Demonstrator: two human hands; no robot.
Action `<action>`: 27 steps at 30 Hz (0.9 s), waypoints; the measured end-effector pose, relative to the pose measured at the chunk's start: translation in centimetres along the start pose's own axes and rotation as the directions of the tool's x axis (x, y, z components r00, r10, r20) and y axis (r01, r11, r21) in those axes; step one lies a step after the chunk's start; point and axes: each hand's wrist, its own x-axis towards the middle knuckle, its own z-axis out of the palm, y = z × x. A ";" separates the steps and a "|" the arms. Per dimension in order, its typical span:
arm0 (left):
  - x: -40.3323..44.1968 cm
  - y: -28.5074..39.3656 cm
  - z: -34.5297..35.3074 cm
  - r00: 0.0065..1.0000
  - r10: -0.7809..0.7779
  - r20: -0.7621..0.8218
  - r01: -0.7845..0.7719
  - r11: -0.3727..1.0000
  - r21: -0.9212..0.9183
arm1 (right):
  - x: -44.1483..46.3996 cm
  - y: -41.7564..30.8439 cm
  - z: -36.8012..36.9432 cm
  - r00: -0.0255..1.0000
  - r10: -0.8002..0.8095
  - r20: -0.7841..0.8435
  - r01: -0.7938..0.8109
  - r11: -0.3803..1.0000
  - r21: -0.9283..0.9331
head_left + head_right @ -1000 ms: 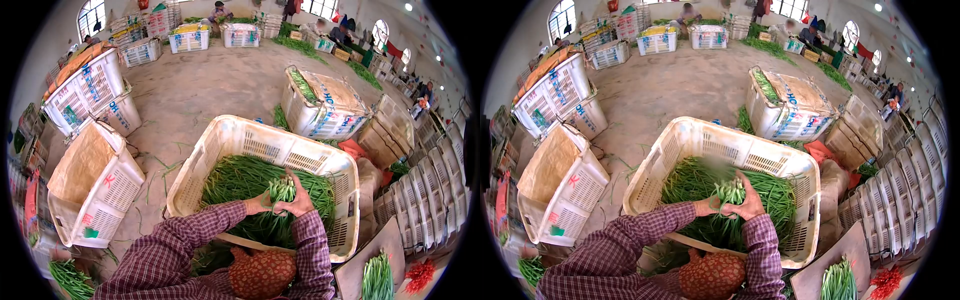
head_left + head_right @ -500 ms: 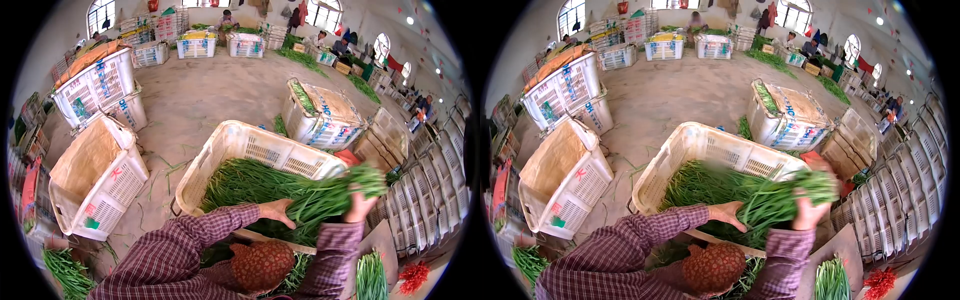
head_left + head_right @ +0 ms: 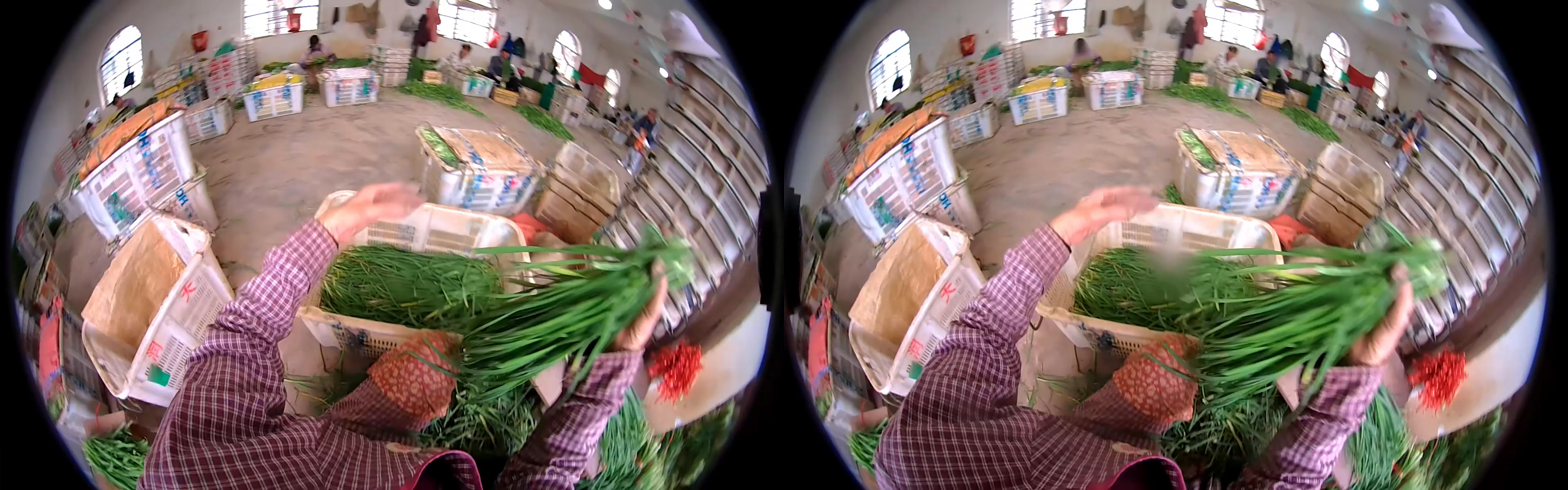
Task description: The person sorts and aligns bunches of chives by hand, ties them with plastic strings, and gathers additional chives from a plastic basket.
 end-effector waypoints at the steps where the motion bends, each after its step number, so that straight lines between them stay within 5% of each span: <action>1: 0.8 2.5 2.3 0.990 0.093 0.105 -0.088 0.995 -0.054 | -0.7 0.6 2.3 0.997 0.067 -0.046 -0.065 0.997 0.039; 3: 2.4 4.5 7.9 0.948 0.170 0.270 -0.136 0.980 -0.143 | -1.6 1.1 5.2 0.962 0.227 -0.153 -0.191 0.956 0.223; 5: 3.3 4.5 14.0 0.852 0.246 0.463 -0.140 0.958 -0.251 | -3.2 0.8 8.0 0.951 0.210 -0.227 -0.183 0.974 0.131; 11: -6.3 -1.3 24.1 0.830 -0.140 0.540 0.418 0.798 -0.435 | -7.6 -0.9 5.8 0.941 0.033 -0.338 -0.063 0.995 -0.079; 16: -10.4 -6.6 24.6 0.732 -0.335 0.593 0.657 0.577 -0.484 | -9.8 0.8 3.3 0.878 0.009 -0.478 -0.058 0.994 -0.089; 21: -9.1 -2.7 26.9 0.662 -0.447 0.601 0.723 0.591 -0.357 | -10.0 0.6 1.3 0.929 0.150 -0.340 -0.197 0.974 -0.109; 22: -8.5 -3.1 26.7 0.731 -0.448 0.515 0.652 0.683 -0.331 | -10.1 0.2 0.5 0.928 0.196 -0.318 -0.248 0.960 -0.131; 25: -7.7 -3.5 24.9 0.716 -0.477 0.510 0.661 0.698 -0.276 | -11.4 1.5 -2.2 0.949 0.206 -0.237 -0.230 0.970 -0.075; 27: -7.7 -5.3 23.3 0.738 -0.481 0.474 0.639 0.724 -0.259 | -13.1 2.0 -3.3 0.915 0.327 -0.236 -0.378 0.899 -0.222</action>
